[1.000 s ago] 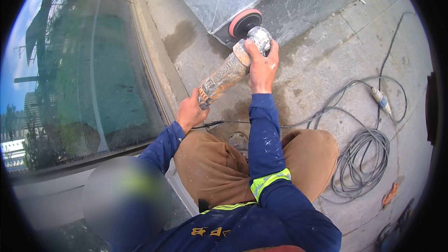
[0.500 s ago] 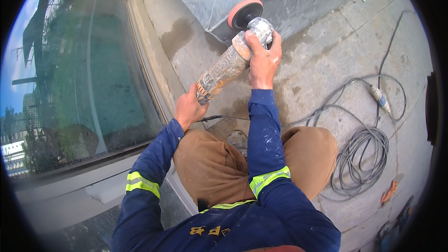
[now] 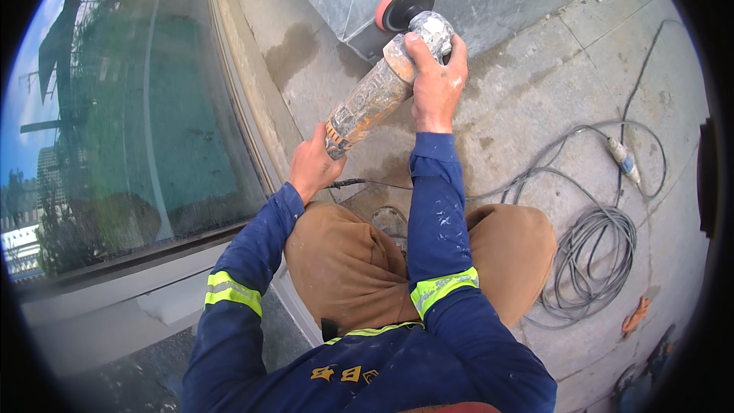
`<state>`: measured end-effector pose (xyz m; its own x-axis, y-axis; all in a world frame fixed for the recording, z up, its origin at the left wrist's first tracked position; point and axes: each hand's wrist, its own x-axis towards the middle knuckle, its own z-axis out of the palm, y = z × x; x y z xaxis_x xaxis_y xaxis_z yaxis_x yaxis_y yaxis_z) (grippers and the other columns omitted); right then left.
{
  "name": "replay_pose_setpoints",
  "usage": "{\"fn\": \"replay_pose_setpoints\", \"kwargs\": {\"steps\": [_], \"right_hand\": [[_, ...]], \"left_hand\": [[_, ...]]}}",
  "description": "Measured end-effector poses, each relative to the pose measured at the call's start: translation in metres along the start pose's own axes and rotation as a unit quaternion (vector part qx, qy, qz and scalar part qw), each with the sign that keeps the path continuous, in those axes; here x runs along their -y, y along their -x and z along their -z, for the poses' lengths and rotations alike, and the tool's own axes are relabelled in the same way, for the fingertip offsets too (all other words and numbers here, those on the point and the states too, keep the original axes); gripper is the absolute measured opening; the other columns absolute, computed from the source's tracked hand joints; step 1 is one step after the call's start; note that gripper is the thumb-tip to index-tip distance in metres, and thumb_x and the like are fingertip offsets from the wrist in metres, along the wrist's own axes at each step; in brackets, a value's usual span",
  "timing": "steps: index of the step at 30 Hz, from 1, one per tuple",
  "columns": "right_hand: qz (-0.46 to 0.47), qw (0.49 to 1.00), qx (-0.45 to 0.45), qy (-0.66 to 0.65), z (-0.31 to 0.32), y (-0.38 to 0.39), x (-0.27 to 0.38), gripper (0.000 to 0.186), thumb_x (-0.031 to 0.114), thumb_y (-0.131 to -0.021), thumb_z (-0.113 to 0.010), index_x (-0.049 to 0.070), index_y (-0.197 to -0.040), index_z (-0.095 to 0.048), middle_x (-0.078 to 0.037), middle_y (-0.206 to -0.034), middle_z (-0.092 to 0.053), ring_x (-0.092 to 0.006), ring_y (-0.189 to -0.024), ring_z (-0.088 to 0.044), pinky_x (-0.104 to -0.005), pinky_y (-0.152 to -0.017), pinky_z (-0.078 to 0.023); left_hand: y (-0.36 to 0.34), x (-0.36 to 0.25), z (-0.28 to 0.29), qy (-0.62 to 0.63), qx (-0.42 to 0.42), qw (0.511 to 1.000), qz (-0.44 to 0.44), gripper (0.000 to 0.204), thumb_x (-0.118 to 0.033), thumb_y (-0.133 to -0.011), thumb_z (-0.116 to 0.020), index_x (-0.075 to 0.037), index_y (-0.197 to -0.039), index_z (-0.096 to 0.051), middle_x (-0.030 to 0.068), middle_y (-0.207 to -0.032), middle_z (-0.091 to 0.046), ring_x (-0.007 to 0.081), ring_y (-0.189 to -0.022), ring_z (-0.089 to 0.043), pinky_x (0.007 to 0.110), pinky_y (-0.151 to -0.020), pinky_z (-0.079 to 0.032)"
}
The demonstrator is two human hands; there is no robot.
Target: The person uses an angle grinder to smooth the edge of a concrete planter. They hold the tool with both hands and move it along the corner and side of the planter while sitting on the ground.
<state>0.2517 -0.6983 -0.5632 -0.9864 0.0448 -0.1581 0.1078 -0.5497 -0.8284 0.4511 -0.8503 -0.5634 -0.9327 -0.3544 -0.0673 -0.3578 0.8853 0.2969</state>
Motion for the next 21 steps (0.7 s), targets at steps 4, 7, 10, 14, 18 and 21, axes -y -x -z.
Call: {"fn": "replay_pose_setpoints", "kwargs": {"steps": [4,7,10,14,18,21], "right_hand": [[-0.027,0.999,-0.013,-0.020,0.005,-0.005,-0.005,0.071,0.020,-0.078,-0.083,-0.013,-0.132,-0.050,-0.020,-0.118,-0.063,-0.0234,-0.104,-0.063,-0.0347,-0.093,-0.050],[-0.055,0.997,-0.048,-0.034,0.015,-0.004,-0.024,0.071,0.020,-0.079,-0.082,-0.013,-0.133,-0.050,-0.021,-0.122,-0.061,-0.0241,-0.108,-0.061,-0.0345,-0.094,-0.049],[-0.068,0.996,-0.046,-0.041,0.018,0.000,-0.028,0.071,0.019,-0.079,-0.081,-0.014,-0.133,-0.049,-0.021,-0.124,-0.059,-0.0247,-0.110,-0.060,-0.0347,-0.096,-0.048],[-0.067,0.994,-0.086,-0.027,0.017,-0.007,-0.024,0.067,0.018,-0.079,-0.081,-0.014,-0.130,-0.051,-0.021,-0.119,-0.061,-0.0245,-0.107,-0.062,-0.0349,-0.094,-0.050],[-0.063,0.995,-0.069,-0.036,0.018,-0.014,-0.009,0.069,0.018,-0.078,-0.081,-0.015,-0.131,-0.050,-0.022,-0.118,-0.062,-0.0256,-0.104,-0.063,-0.0354,-0.092,-0.051],[-0.045,0.996,-0.078,-0.014,0.016,-0.014,-0.011,0.070,0.019,-0.078,-0.081,-0.016,-0.131,-0.051,-0.023,-0.119,-0.063,-0.0264,-0.102,-0.064,-0.0356,-0.093,-0.050]], "left_hand": [[-0.001,-0.007,0.002,-0.004,0.021,1.000,0.021,0.057,-0.015,-0.072,-0.075,-0.005,-0.122,-0.050,0.0246,-0.080,-0.069,0.0480,-0.077,-0.066,0.053,-0.066,-0.052],[0.001,-0.005,0.004,-0.021,0.042,0.999,0.021,0.056,-0.016,-0.072,-0.075,-0.006,-0.121,-0.050,0.0237,-0.079,-0.068,0.0477,-0.077,-0.066,0.053,-0.066,-0.052],[0.004,-0.002,0.004,-0.021,0.055,0.998,0.020,0.055,-0.017,-0.072,-0.075,-0.007,-0.120,-0.050,0.0232,-0.077,-0.067,0.0472,-0.076,-0.066,0.053,-0.067,-0.051],[-0.005,-0.004,0.004,-0.017,0.045,0.999,-0.001,0.055,-0.018,-0.072,-0.074,-0.007,-0.120,-0.050,0.0231,-0.074,-0.065,0.0473,-0.075,-0.065,0.053,-0.067,-0.050],[-0.018,-0.011,-0.001,-0.018,0.056,0.998,0.002,0.056,-0.018,-0.072,-0.073,-0.007,-0.122,-0.050,0.0231,-0.074,-0.065,0.0476,-0.075,-0.064,0.053,-0.067,-0.050],[-0.019,-0.013,-0.003,-0.005,0.067,0.998,0.011,0.055,-0.017,-0.073,-0.073,-0.006,-0.121,-0.049,0.0235,-0.076,-0.065,0.0475,-0.076,-0.065,0.053,-0.067,-0.050]]}}
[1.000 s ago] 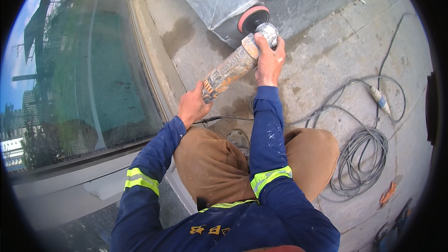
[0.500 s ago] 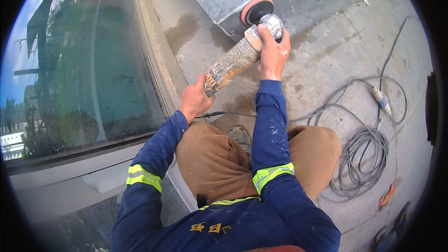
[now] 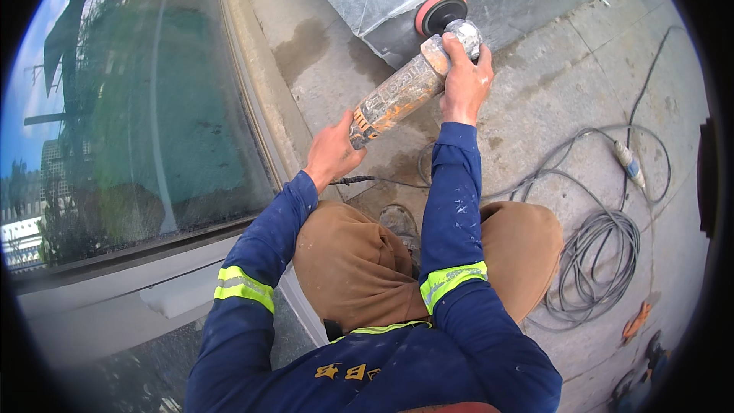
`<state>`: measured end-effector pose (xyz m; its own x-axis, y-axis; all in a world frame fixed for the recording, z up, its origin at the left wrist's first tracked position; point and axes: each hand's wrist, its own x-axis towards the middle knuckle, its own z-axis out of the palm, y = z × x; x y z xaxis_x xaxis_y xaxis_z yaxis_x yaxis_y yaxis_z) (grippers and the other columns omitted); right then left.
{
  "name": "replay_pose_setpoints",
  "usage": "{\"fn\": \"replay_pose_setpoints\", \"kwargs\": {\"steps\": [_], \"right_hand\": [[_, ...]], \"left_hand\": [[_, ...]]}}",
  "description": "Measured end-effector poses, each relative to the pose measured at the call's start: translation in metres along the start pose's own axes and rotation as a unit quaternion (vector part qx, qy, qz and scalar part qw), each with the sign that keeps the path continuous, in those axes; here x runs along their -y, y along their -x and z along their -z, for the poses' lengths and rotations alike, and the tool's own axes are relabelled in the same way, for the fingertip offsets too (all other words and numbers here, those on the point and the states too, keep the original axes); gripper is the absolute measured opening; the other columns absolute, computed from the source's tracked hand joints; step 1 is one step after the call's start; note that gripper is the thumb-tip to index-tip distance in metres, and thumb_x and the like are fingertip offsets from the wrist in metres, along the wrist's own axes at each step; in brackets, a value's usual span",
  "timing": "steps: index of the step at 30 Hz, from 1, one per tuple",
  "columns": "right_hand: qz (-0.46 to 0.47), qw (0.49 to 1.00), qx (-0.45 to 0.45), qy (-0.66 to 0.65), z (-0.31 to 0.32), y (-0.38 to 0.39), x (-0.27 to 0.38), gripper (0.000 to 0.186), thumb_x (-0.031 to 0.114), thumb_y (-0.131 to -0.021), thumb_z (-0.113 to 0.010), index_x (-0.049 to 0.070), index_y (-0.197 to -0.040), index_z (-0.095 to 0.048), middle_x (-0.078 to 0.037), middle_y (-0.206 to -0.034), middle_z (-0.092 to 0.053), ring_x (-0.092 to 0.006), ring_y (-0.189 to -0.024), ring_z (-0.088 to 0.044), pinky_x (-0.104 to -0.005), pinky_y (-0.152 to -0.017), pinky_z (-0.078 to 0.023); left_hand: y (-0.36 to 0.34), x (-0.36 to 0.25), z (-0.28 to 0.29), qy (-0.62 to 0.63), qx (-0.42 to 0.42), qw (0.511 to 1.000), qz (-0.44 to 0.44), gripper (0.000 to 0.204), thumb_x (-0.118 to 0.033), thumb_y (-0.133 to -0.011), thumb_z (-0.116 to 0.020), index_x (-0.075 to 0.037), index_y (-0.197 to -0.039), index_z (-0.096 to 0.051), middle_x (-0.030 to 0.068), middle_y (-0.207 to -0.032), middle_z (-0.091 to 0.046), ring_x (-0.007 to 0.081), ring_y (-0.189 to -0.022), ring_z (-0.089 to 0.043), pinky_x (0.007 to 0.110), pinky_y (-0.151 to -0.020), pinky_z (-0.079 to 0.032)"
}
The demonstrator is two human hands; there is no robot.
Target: The person uses an angle grinder to smooth the edge of a concrete planter. They hold the tool with both hands and move it along the corner and side of the planter while sitting on the ground.
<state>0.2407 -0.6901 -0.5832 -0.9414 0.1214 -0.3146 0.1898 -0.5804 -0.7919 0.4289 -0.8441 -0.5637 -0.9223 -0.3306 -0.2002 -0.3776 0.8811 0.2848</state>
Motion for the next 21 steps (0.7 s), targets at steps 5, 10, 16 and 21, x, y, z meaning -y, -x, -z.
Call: {"fn": "replay_pose_setpoints", "kwargs": {"steps": [5,10,16,21], "right_hand": [[0.002,1.000,0.006,0.010,0.000,0.003,-0.018,0.068,0.020,-0.077,-0.083,-0.015,-0.127,-0.053,-0.022,-0.115,-0.064,-0.0265,-0.104,-0.063,-0.0357,-0.094,-0.050],[-0.008,0.999,0.039,-0.012,0.003,-0.002,-0.005,0.070,0.021,-0.077,-0.083,-0.017,-0.128,-0.053,-0.022,-0.115,-0.065,-0.0266,-0.106,-0.063,-0.0363,-0.095,-0.050],[-0.029,0.999,0.002,0.013,0.003,0.005,-0.020,0.081,0.023,-0.076,-0.083,-0.019,-0.136,-0.047,-0.026,-0.124,-0.062,-0.0283,-0.109,-0.063,-0.0352,-0.095,-0.050],[0.008,1.000,0.016,0.010,-0.002,0.004,-0.008,0.076,0.023,-0.077,-0.082,-0.017,-0.133,-0.050,-0.025,-0.122,-0.063,-0.0271,-0.108,-0.064,-0.0353,-0.095,-0.050]], "left_hand": [[0.010,0.009,0.000,0.002,0.011,1.000,0.018,0.054,-0.016,-0.073,-0.072,-0.006,-0.121,-0.049,0.0242,-0.080,-0.068,0.0476,-0.078,-0.066,0.052,-0.069,-0.052],[0.009,0.001,0.002,-0.002,-0.003,1.000,0.007,0.056,-0.015,-0.073,-0.072,-0.006,-0.123,-0.050,0.0240,-0.082,-0.068,0.0478,-0.079,-0.066,0.052,-0.070,-0.052],[0.016,0.007,0.000,-0.003,-0.001,1.000,0.010,0.058,-0.014,-0.072,-0.073,-0.006,-0.124,-0.049,0.0255,-0.081,-0.068,0.0483,-0.079,-0.065,0.053,-0.069,-0.051],[0.015,0.002,0.003,-0.004,-0.007,1.000,0.027,0.057,-0.016,-0.073,-0.073,-0.007,-0.124,-0.049,0.0262,-0.079,-0.067,0.0489,-0.079,-0.065,0.053,-0.069,-0.052]]}}
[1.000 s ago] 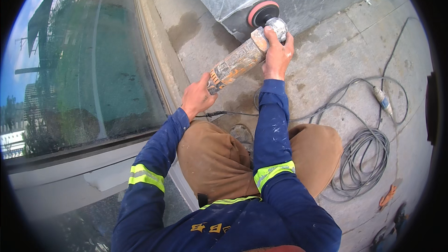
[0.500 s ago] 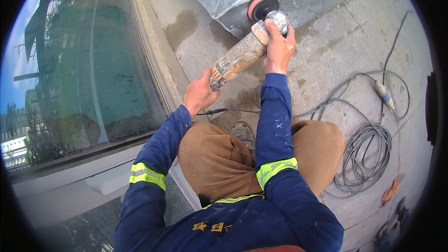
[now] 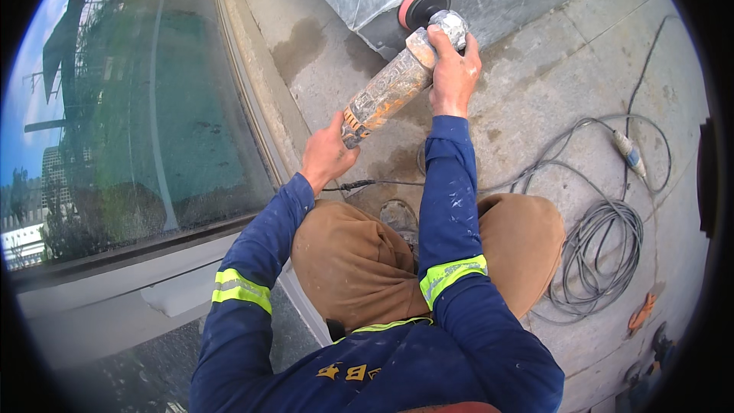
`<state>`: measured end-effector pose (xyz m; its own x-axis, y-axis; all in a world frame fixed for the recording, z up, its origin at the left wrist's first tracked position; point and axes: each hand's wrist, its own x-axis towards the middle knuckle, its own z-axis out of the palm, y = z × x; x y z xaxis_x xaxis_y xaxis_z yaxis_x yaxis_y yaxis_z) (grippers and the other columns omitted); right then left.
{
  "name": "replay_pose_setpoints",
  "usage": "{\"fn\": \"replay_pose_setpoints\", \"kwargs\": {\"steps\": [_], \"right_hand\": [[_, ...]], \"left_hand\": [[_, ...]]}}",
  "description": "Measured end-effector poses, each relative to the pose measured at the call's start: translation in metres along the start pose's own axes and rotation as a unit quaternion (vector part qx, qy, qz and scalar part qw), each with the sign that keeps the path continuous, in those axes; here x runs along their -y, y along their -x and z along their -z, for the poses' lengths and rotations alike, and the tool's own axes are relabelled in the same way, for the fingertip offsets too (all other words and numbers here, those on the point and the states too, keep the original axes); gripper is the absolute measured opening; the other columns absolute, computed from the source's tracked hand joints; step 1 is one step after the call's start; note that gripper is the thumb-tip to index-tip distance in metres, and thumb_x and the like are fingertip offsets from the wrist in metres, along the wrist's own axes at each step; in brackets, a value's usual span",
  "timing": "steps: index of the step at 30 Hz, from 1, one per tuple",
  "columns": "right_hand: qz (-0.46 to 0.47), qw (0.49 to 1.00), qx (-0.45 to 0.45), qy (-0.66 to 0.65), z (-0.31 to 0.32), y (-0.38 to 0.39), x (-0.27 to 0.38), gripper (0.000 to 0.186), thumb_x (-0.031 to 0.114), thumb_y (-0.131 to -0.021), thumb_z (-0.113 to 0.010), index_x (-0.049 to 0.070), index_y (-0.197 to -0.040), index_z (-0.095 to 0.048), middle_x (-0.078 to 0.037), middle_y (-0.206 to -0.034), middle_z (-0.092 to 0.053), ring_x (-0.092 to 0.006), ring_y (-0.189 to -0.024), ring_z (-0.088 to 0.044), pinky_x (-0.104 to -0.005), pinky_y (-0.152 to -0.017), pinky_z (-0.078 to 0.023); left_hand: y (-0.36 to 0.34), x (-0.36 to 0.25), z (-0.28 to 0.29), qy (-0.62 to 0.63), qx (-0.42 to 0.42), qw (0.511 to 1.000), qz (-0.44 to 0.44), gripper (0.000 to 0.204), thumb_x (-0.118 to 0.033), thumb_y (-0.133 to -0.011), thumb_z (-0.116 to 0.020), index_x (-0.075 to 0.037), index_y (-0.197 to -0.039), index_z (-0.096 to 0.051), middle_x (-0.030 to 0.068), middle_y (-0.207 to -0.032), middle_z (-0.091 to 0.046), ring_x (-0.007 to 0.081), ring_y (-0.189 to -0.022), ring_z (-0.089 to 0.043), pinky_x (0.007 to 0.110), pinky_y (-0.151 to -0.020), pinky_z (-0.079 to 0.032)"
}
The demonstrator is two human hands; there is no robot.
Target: The person uses an angle grinder to smooth the edge of a concrete planter. They hold the tool with both hands and move it along the corner and side of the planter while sitting on the ground.
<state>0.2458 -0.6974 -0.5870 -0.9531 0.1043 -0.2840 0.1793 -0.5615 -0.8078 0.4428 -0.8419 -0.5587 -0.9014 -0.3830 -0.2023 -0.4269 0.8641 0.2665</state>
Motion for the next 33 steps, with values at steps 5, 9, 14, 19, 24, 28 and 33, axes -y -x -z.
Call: {"fn": "replay_pose_setpoints", "kwargs": {"steps": [5,9,14,19,24,28,33], "right_hand": [[-0.019,1.000,0.012,-0.007,0.001,-0.001,-0.006,0.066,0.020,-0.078,-0.081,-0.014,-0.128,-0.056,-0.022,-0.117,-0.065,-0.0266,-0.105,-0.065,-0.0357,-0.094,-0.050],[-0.015,1.000,-0.003,0.013,0.002,-0.001,-0.008,0.068,0.021,-0.077,-0.081,-0.014,-0.129,-0.055,-0.022,-0.116,-0.066,-0.0278,-0.106,-0.065,-0.0365,-0.095,-0.050],[0.000,1.000,0.006,0.022,0.001,0.004,-0.015,0.070,0.023,-0.075,-0.082,-0.013,-0.128,-0.056,-0.023,-0.117,-0.065,-0.0277,-0.107,-0.065,-0.0366,-0.095,-0.049],[-0.036,0.999,0.030,0.015,-0.002,0.014,0.004,0.085,0.019,-0.078,-0.082,-0.017,-0.143,-0.040,-0.026,-0.127,-0.059,-0.0271,-0.107,-0.064,-0.0351,-0.093,-0.052],[0.016,0.999,0.017,0.035,-0.005,0.013,-0.019,0.068,0.026,-0.075,-0.082,-0.014,-0.124,-0.057,-0.025,-0.115,-0.066,-0.0301,-0.106,-0.065,-0.0378,-0.094,-0.049],[-0.023,1.000,-0.007,0.005,-0.004,0.015,-0.006,0.067,0.026,-0.075,-0.082,-0.013,-0.122,-0.058,-0.024,-0.113,-0.067,-0.0310,-0.100,-0.067,-0.0387,-0.092,-0.050],[0.033,0.998,0.034,0.038,-0.011,0.027,-0.008,0.064,0.026,-0.076,-0.082,-0.011,-0.123,-0.058,-0.021,-0.110,-0.069,-0.0277,-0.099,-0.067,-0.0374,-0.090,-0.051]], "left_hand": [[0.003,-0.002,0.004,-0.014,0.000,1.000,-0.007,0.056,-0.016,-0.073,-0.073,-0.007,-0.123,-0.050,0.0261,-0.079,-0.068,0.0491,-0.078,-0.065,0.053,-0.069,-0.052],[0.003,0.001,0.000,-0.005,0.001,1.000,0.002,0.055,-0.015,-0.073,-0.073,-0.008,-0.122,-0.050,0.0260,-0.080,-0.068,0.0491,-0.080,-0.065,0.053,-0.070,-0.052],[0.008,0.006,0.005,0.014,0.001,1.000,0.010,0.054,-0.015,-0.073,-0.073,-0.007,-0.121,-0.050,0.0264,-0.083,-0.068,0.0489,-0.082,-0.065,0.053,-0.072,-0.052],[0.011,0.004,0.008,0.009,0.001,1.000,0.015,0.054,-0.014,-0.073,-0.073,-0.004,-0.120,-0.050,0.0266,-0.084,-0.068,0.0494,-0.083,-0.065,0.053,-0.072,-0.051],[0.012,0.012,0.007,0.011,-0.004,1.000,0.000,0.055,-0.014,-0.072,-0.073,-0.003,-0.121,-0.049,0.0272,-0.084,-0.068,0.0499,-0.083,-0.065,0.053,-0.073,-0.051],[0.016,0.001,0.013,-0.006,0.031,0.999,0.041,0.058,-0.012,-0.071,-0.073,-0.002,-0.123,-0.050,0.0272,-0.089,-0.069,0.0494,-0.088,-0.065,0.052,-0.075,-0.052],[0.022,0.021,0.005,0.024,-0.019,0.999,0.012,0.057,-0.012,-0.071,-0.073,-0.002,-0.122,-0.050,0.0264,-0.090,-0.069,0.0496,-0.088,-0.065,0.052,-0.075,-0.052]]}}
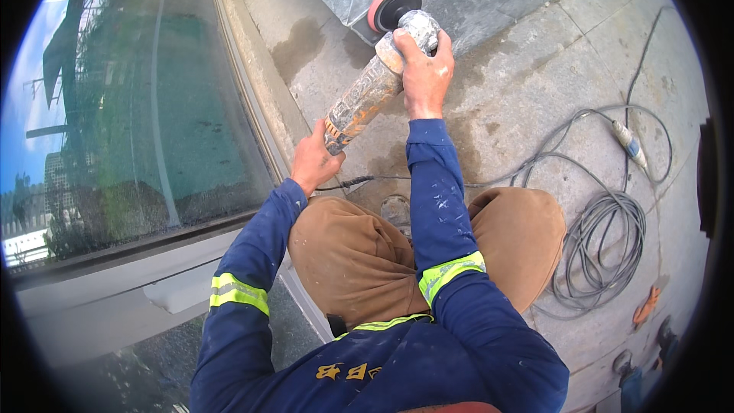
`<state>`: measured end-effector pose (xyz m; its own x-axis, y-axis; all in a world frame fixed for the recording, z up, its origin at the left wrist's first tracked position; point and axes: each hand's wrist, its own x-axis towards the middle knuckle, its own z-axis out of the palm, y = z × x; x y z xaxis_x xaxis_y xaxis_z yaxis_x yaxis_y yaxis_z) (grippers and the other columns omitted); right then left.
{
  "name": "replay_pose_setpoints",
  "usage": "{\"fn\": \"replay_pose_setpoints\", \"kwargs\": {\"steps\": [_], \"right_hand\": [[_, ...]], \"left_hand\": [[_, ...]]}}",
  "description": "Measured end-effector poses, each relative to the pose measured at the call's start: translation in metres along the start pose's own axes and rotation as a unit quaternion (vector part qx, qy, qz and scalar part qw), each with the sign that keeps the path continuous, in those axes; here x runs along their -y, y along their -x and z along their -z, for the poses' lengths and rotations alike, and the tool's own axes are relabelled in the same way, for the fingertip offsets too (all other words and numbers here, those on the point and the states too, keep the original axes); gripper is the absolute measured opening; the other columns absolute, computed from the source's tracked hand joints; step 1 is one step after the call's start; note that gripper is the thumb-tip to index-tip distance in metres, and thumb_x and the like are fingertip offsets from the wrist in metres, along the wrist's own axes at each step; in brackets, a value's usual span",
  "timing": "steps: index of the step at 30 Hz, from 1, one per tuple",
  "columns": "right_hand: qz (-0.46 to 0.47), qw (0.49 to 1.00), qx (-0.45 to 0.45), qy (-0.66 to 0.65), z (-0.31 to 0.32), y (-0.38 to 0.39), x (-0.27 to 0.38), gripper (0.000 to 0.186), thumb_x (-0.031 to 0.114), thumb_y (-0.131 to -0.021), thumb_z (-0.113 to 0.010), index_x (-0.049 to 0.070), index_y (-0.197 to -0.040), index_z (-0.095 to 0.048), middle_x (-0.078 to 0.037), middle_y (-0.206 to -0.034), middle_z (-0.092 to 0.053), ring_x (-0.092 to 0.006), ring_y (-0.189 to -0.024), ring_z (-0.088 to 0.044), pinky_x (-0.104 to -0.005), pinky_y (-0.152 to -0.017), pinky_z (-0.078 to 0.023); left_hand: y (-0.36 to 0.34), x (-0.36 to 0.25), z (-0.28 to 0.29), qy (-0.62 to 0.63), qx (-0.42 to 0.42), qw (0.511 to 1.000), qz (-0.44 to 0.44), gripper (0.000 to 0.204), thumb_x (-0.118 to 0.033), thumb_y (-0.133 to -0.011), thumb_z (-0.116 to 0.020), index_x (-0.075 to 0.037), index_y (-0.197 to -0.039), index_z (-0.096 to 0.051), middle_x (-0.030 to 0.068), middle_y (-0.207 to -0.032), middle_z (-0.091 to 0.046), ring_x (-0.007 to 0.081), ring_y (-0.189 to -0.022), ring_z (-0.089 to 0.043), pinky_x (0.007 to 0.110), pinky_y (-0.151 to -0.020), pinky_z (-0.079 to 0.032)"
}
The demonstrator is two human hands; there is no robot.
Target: The person uses an angle grinder to smooth the edge of a concrete planter. They hold the tool with both hands and move it along the corner and side of the planter while sitting on the ground.
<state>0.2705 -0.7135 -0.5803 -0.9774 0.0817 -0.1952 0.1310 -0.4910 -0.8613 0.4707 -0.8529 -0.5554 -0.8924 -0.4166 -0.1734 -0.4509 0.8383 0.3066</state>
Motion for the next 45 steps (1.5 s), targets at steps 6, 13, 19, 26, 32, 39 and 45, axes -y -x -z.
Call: {"fn": "replay_pose_setpoints", "kwargs": {"steps": [6,13,19,26,32,39,45], "right_hand": [[-0.015,1.000,-0.007,-0.014,0.001,0.000,0.000,0.068,0.028,-0.075,-0.082,-0.011,-0.125,-0.057,-0.020,-0.113,-0.068,-0.0275,-0.100,-0.067,-0.0370,-0.091,-0.051],[0.012,1.000,0.029,0.003,-0.009,0.022,0.011,0.064,0.024,-0.075,-0.082,-0.011,-0.122,-0.057,-0.021,-0.105,-0.070,-0.0276,-0.095,-0.069,-0.0382,-0.087,-0.053],[0.020,0.999,0.020,0.029,-0.007,0.030,0.004,0.062,0.023,-0.075,-0.082,-0.010,-0.121,-0.057,-0.020,-0.105,-0.070,-0.0267,-0.093,-0.069,-0.0381,-0.086,-0.053],[0.054,0.998,0.031,0.001,-0.003,0.006,0.030,0.063,0.022,-0.075,-0.083,-0.012,-0.122,-0.058,-0.019,-0.103,-0.071,-0.0257,-0.092,-0.069,-0.0366,-0.086,-0.053],[0.000,0.999,0.011,-0.038,0.013,-0.034,0.034,0.055,0.021,-0.076,-0.082,-0.010,-0.116,-0.061,-0.018,-0.102,-0.071,-0.0234,-0.090,-0.068,-0.0358,-0.082,-0.054],[0.040,0.998,0.026,-0.035,0.002,-0.015,0.030,0.050,0.020,-0.076,-0.082,-0.008,-0.112,-0.062,-0.014,-0.100,-0.070,-0.0214,-0.088,-0.067,-0.0345,-0.083,-0.053],[-0.047,0.998,0.014,-0.037,0.017,-0.016,0.006,0.063,0.021,-0.077,-0.083,-0.009,-0.124,-0.054,-0.019,-0.115,-0.064,-0.0225,-0.103,-0.064,-0.0342,-0.089,-0.052]], "left_hand": [[0.005,-0.007,0.007,-0.012,0.034,0.999,0.041,0.056,-0.012,-0.072,-0.073,-0.002,-0.122,-0.051,0.0271,-0.094,-0.069,0.0498,-0.091,-0.065,0.051,-0.077,-0.052],[0.013,0.030,-0.006,0.011,-0.029,0.999,-0.040,0.062,-0.018,-0.072,-0.075,-0.006,-0.127,-0.048,0.0260,-0.084,-0.069,0.0490,-0.081,-0.066,0.054,-0.072,-0.053],[0.020,0.041,-0.016,-0.005,-0.027,1.000,-0.014,0.062,-0.018,-0.072,-0.075,-0.005,-0.126,-0.047,0.0271,-0.084,-0.069,0.0497,-0.081,-0.066,0.055,-0.071,-0.053],[-0.005,0.012,-0.014,0.025,-0.046,0.997,-0.062,0.060,-0.020,-0.075,-0.074,-0.002,-0.125,-0.045,0.0263,-0.082,-0.068,0.0495,-0.078,-0.066,0.055,-0.068,-0.053],[-0.026,-0.029,-0.020,0.004,-0.003,0.999,-0.034,0.056,-0.016,-0.073,-0.073,-0.002,-0.120,-0.047,0.0262,-0.078,-0.067,0.0502,-0.077,-0.065,0.053,-0.068,-0.051],[-0.020,-0.006,-0.015,0.043,-0.044,0.996,-0.058,0.059,-0.016,-0.074,-0.072,-0.003,-0.125,-0.047,0.0274,-0.085,-0.069,0.0505,-0.082,-0.065,0.053,-0.072,-0.053],[-0.012,0.000,-0.019,-0.016,0.027,0.999,-0.040,0.061,-0.018,-0.075,-0.073,-0.005,-0.127,-0.045,0.0244,-0.082,-0.068,0.0479,-0.080,-0.066,0.054,-0.069,-0.053]]}}
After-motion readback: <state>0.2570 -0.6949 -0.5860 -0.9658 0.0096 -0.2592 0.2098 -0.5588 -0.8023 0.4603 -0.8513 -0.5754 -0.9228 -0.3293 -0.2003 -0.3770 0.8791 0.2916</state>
